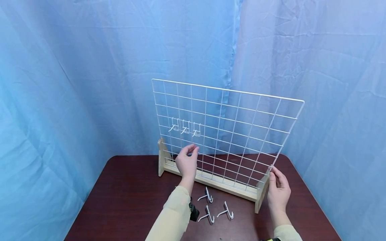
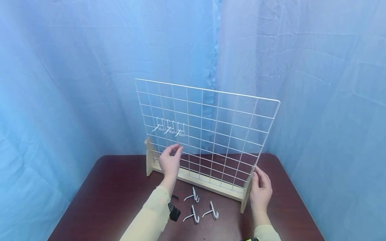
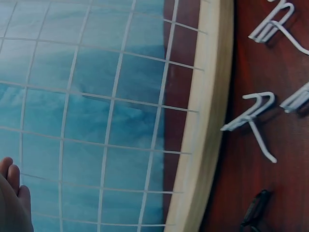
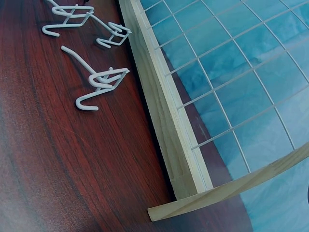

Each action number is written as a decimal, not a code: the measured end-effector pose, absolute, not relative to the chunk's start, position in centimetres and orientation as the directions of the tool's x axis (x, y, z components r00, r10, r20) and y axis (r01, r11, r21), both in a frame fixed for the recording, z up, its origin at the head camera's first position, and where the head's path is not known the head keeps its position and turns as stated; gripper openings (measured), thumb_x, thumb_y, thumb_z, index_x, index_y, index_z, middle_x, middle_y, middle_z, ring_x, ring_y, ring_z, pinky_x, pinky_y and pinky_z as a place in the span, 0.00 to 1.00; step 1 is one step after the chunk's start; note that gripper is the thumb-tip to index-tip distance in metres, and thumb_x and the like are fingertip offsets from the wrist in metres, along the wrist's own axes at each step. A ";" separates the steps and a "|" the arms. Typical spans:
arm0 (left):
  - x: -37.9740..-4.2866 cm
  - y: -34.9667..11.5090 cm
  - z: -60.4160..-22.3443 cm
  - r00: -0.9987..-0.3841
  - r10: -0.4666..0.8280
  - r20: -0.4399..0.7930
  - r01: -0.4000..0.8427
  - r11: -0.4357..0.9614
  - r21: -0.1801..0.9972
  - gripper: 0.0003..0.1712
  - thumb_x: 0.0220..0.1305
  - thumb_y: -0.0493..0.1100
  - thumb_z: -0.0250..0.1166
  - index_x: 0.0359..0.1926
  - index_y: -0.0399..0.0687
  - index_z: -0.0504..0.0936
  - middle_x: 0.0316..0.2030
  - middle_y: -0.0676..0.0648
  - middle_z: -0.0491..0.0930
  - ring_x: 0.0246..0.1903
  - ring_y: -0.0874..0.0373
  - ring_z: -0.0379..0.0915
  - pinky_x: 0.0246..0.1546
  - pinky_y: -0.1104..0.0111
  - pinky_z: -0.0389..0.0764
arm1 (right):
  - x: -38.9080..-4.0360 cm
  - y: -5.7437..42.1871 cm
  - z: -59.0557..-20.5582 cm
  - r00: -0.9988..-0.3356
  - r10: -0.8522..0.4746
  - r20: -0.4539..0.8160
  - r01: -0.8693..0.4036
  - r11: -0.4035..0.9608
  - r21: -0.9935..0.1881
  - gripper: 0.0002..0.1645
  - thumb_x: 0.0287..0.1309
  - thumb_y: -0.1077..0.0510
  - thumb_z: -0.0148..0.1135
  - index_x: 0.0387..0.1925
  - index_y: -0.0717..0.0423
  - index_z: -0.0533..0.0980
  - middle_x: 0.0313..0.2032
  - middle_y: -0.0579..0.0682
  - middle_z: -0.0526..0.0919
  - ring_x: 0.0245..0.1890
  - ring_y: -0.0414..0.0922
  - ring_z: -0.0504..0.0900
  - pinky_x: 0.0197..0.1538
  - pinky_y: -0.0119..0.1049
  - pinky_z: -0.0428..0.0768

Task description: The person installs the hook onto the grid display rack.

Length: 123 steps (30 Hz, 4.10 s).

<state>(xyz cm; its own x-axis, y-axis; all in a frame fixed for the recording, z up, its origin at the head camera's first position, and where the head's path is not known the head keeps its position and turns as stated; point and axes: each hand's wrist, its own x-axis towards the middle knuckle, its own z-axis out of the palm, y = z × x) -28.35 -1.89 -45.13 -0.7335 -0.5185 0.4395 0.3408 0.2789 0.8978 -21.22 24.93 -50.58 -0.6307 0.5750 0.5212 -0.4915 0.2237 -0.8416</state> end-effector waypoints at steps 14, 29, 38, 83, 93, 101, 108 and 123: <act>-27.0 -2.6 -50.2 -0.833 -0.411 0.370 0.268 0.287 0.920 0.09 0.56 0.37 0.74 0.39 0.41 0.88 0.34 0.47 0.87 0.37 0.53 0.84 0.42 0.56 0.83 | -21.1 24.8 -50.5 -0.618 0.579 0.531 -0.489 0.246 -0.837 0.16 0.65 0.73 0.56 0.53 0.72 0.78 0.47 0.45 0.85 0.46 0.29 0.81 0.48 0.20 0.76; -24.3 -3.1 -54.6 -0.881 -0.338 0.331 0.230 0.305 0.924 0.09 0.56 0.35 0.73 0.39 0.41 0.88 0.35 0.48 0.87 0.35 0.52 0.83 0.39 0.59 0.83 | -21.1 24.8 -50.4 -0.625 0.579 0.524 -0.476 0.249 -0.843 0.16 0.66 0.71 0.56 0.53 0.72 0.78 0.47 0.42 0.85 0.46 0.28 0.81 0.48 0.20 0.76; -22.8 -3.6 -57.0 -0.859 -0.311 0.407 0.265 0.412 0.872 0.08 0.53 0.34 0.75 0.37 0.44 0.88 0.32 0.52 0.87 0.34 0.57 0.83 0.39 0.61 0.81 | -21.2 24.8 -50.4 -0.618 0.580 0.530 -0.489 0.245 -0.837 0.16 0.66 0.72 0.56 0.53 0.73 0.77 0.47 0.46 0.85 0.46 0.29 0.81 0.48 0.20 0.76; -16.7 -6.6 -63.8 -0.717 0.252 0.650 0.629 0.635 0.448 0.30 0.37 0.45 0.82 0.47 0.45 0.86 0.43 0.54 0.85 0.43 0.59 0.77 0.48 0.68 0.74 | -21.1 24.8 -50.6 -0.626 0.570 0.532 -0.475 0.263 -0.840 0.16 0.66 0.72 0.56 0.54 0.73 0.77 0.47 0.41 0.84 0.46 0.28 0.80 0.48 0.19 0.76; -17.0 -6.4 -64.3 -0.715 0.279 0.641 0.644 0.620 0.448 0.32 0.36 0.47 0.83 0.47 0.44 0.88 0.45 0.51 0.84 0.46 0.56 0.76 0.49 0.69 0.73 | -21.2 24.8 -50.5 -0.622 0.569 0.538 -0.485 0.259 -0.835 0.16 0.66 0.72 0.56 0.53 0.74 0.77 0.47 0.42 0.85 0.46 0.29 0.80 0.48 0.20 0.76; -17.4 -6.5 -64.9 -0.694 0.327 0.641 0.665 0.632 0.397 0.29 0.37 0.48 0.82 0.45 0.45 0.89 0.44 0.53 0.84 0.47 0.58 0.76 0.50 0.69 0.73 | -21.2 24.8 -50.5 -0.612 0.566 0.553 -0.492 0.275 -0.826 0.16 0.65 0.73 0.56 0.53 0.74 0.77 0.47 0.42 0.84 0.47 0.29 0.80 0.48 0.19 0.76; -17.7 -6.6 -65.2 -0.679 0.355 0.643 0.683 0.627 0.374 0.24 0.38 0.47 0.82 0.41 0.47 0.90 0.44 0.53 0.83 0.47 0.57 0.76 0.50 0.69 0.73 | -21.3 24.8 -50.6 -0.612 0.563 0.556 -0.496 0.274 -0.824 0.16 0.65 0.73 0.56 0.53 0.74 0.77 0.48 0.48 0.84 0.47 0.30 0.81 0.49 0.20 0.76; -18.2 -6.0 -65.4 -0.684 0.277 0.675 0.676 0.589 0.443 0.10 0.38 0.34 0.77 0.25 0.50 0.88 0.34 0.57 0.83 0.38 0.62 0.77 0.44 0.76 0.74 | -21.2 24.8 -50.4 -0.619 0.573 0.538 -0.481 0.265 -0.836 0.16 0.65 0.73 0.56 0.53 0.75 0.76 0.47 0.43 0.84 0.47 0.29 0.81 0.49 0.20 0.76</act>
